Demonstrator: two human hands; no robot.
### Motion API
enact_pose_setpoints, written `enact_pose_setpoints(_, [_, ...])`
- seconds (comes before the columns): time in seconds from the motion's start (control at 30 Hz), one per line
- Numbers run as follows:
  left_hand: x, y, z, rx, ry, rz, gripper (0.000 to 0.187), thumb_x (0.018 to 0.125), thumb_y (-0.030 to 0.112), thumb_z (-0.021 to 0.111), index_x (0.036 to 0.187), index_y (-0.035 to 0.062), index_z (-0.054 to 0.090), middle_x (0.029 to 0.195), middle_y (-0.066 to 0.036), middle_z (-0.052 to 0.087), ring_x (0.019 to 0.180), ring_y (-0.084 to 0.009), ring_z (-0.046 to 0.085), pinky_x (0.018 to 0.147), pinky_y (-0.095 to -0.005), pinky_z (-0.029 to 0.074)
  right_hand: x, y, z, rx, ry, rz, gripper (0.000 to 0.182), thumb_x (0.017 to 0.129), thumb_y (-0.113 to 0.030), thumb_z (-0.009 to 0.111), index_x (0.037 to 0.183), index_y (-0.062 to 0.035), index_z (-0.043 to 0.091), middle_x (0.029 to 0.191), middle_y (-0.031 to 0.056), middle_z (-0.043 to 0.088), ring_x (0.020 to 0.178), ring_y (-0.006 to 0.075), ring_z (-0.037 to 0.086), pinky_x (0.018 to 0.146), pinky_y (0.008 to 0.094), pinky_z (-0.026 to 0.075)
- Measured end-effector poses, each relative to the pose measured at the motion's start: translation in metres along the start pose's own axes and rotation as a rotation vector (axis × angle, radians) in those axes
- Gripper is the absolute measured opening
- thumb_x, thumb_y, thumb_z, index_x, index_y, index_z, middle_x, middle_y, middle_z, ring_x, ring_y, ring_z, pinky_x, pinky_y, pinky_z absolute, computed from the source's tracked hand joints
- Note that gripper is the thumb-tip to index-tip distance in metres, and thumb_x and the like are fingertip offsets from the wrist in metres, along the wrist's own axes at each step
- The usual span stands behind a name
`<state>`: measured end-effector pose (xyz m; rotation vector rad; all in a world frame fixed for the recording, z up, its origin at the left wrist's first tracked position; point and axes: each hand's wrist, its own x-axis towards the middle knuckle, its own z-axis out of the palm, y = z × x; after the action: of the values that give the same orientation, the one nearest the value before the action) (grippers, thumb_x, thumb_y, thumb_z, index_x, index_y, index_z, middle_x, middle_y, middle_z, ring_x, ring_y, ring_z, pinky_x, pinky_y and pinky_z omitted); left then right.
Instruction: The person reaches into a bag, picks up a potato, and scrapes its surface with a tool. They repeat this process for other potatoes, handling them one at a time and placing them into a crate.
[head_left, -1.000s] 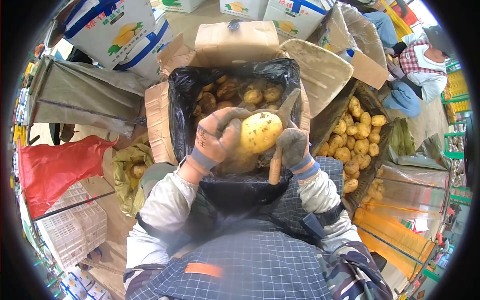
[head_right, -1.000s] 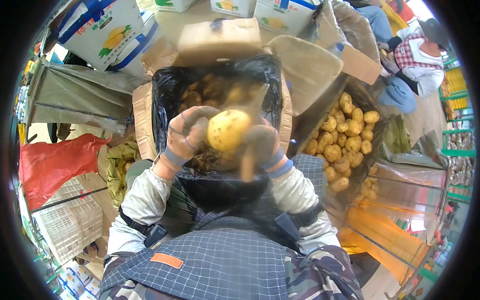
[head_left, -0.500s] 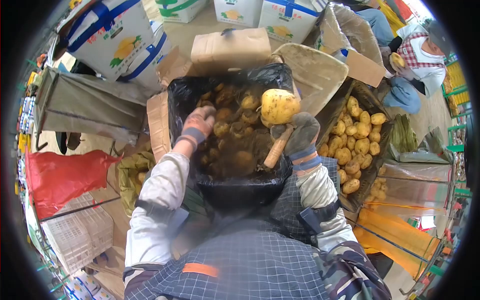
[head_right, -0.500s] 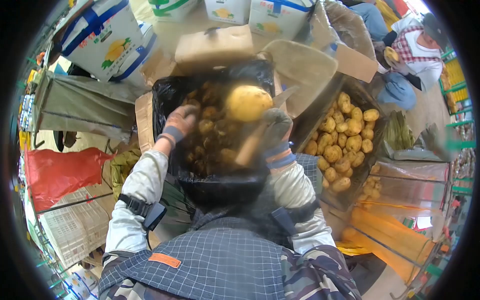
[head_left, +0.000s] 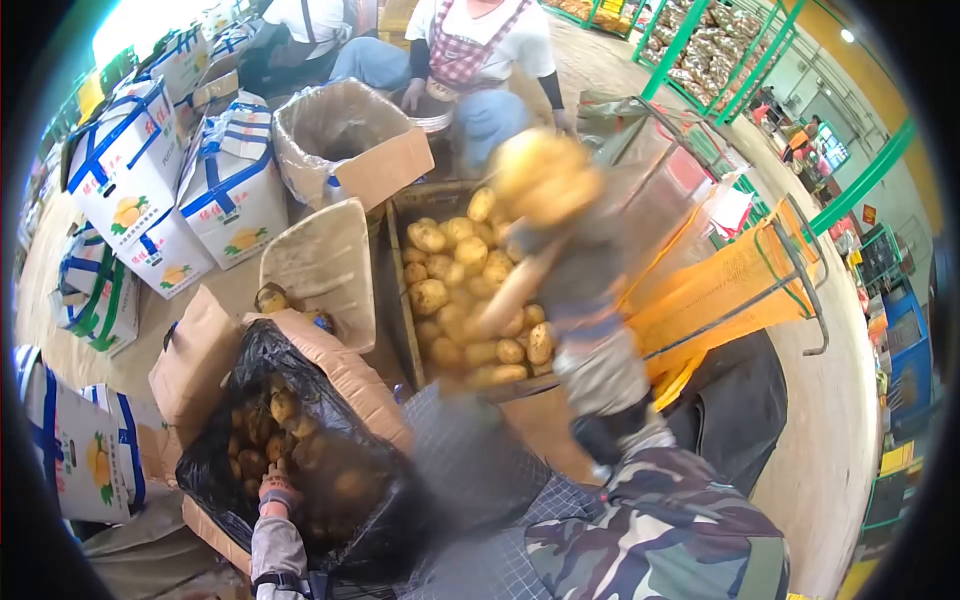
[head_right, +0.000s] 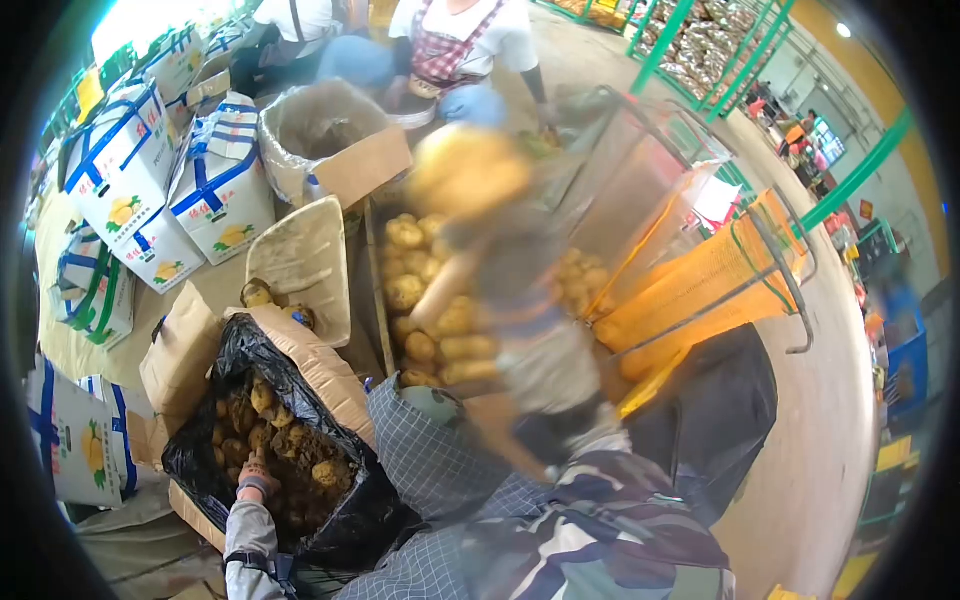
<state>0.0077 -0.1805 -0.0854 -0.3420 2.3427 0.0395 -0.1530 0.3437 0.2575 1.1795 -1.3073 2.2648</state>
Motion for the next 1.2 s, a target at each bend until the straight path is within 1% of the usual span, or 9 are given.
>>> enact_pose_setpoints(0.23, [0.014,-0.034,-0.001,-0.249,0.112,0.089,0.093,0.08,0.053,0.071,0.147,-0.0041,0.042,0.145,-0.026,0.051,0.138,-0.0362,0.047,0.116,-0.0416,0.037,0.059,-0.14,-0.292,-0.01,0.718,0.311,0.021,0.096,-0.025,0.059,0.102,-0.0061,0.066,0.081,0.0049,0.064,0.067,0.0178,0.06,0.06,0.0305,0.05])
enact_pose_setpoints(0.27, [0.019,-0.051,0.001,-0.357,0.206,0.147,0.097,0.078,0.057,0.074,0.147,-0.0036,0.044,0.142,-0.029,0.053,0.137,-0.0379,0.048,0.116,-0.0413,0.038,0.054,-0.129,-0.297,-0.36,0.855,0.102,0.028,0.096,-0.024,0.056,0.11,-0.0018,0.066,0.08,0.0045,0.062,0.067,0.0179,0.059,0.059,0.0316,0.05])
enact_pose_setpoints(0.37, [-0.033,-0.049,-0.038,-1.308,0.098,0.413,0.051,0.093,0.036,0.07,0.126,-0.0011,0.061,0.115,-0.011,0.068,0.108,-0.0214,0.064,0.091,-0.037,0.05,0.041,-0.088,-0.17,-0.558,0.802,0.128,0.043,0.097,-0.023,0.052,0.13,0.0038,0.058,0.1,0.0123,0.069,0.07,0.0167,0.058,0.061,0.0305,0.049])
enact_pose_setpoints(0.47, [-0.153,-0.009,-0.096,-1.695,0.036,0.604,0.06,0.098,0.049,0.057,0.137,0.0033,0.054,0.119,-0.013,0.068,0.09,-0.0223,0.069,0.069,-0.0347,0.06,0.009,0.003,-0.086,-0.292,0.454,0.398,0.043,0.099,-0.023,0.051,0.136,-0.002,0.059,0.111,0.0111,0.073,0.069,0.0109,0.058,0.062,0.0271,0.049])
enact_pose_setpoints(0.73, [-0.198,0.029,-0.066,-2.41,0.15,0.626,0.044,0.107,0.034,0.046,0.134,-0.0005,0.055,0.118,-0.015,0.069,0.098,-0.0272,0.07,0.079,-0.0354,0.059,-0.11,0.162,0.223,-0.037,-0.381,0.908,0.037,0.099,-0.029,0.062,0.127,-0.0042,0.063,0.107,0.0077,0.069,0.07,0.0093,0.059,0.058,0.0221,0.047])
enact_pose_setpoints(0.8, [-0.181,0.022,-0.048,-1.661,0.702,0.615,0.046,0.106,0.033,0.048,0.136,-0.0012,0.053,0.117,-0.013,0.069,0.098,-0.0263,0.069,0.08,-0.0339,0.058,-0.12,0.168,0.252,0.096,-0.358,1.214,0.038,0.097,-0.022,0.065,0.133,-0.009,0.061,0.117,0.0038,0.067,0.096,0.0136,0.063,0.071,0.0265,0.053])
enact_pose_setpoints(0.87, [-0.174,0.012,-0.031,-1.403,0.76,0.533,0.048,0.104,0.032,0.052,0.138,-0.002,0.051,0.116,-0.012,0.069,0.099,-0.0258,0.069,0.082,-0.0334,0.057,-0.135,0.181,0.256,0.178,-0.326,1.171,0.046,0.096,-0.027,0.067,0.138,-0.0086,0.057,0.115,0.0049,0.066,0.094,0.0116,0.062,0.066,0.0245,0.051])
enact_pose_setpoints(1.03, [-0.205,0.014,-0.077,-1.959,0.316,0.593,0.059,0.095,0.031,0.063,0.141,-0.003,0.048,0.114,-0.013,0.069,0.103,-0.0267,0.067,0.089,-0.0349,0.054,-0.129,0.185,0.26,0.418,-0.073,1.436,0.046,0.097,-0.023,0.062,0.139,-0.0055,0.056,0.1,0.0015,0.063,0.07,0.0063,0.056,0.056,0.0218,0.047])
enact_pose_setpoints(1.2, [-0.178,0.019,-0.072,-1.284,0.994,0.565,0.052,0.1,0.032,0.055,0.139,-0.0024,0.051,0.114,-0.014,0.068,0.105,-0.0262,0.065,0.093,-0.0332,0.049,-0.132,0.184,0.27,0.388,-0.121,1.46,0.047,0.096,-0.028,0.062,0.137,-0.0047,0.056,0.099,0.0011,0.061,0.063,0.0073,0.054,0.053,0.0227,0.046])
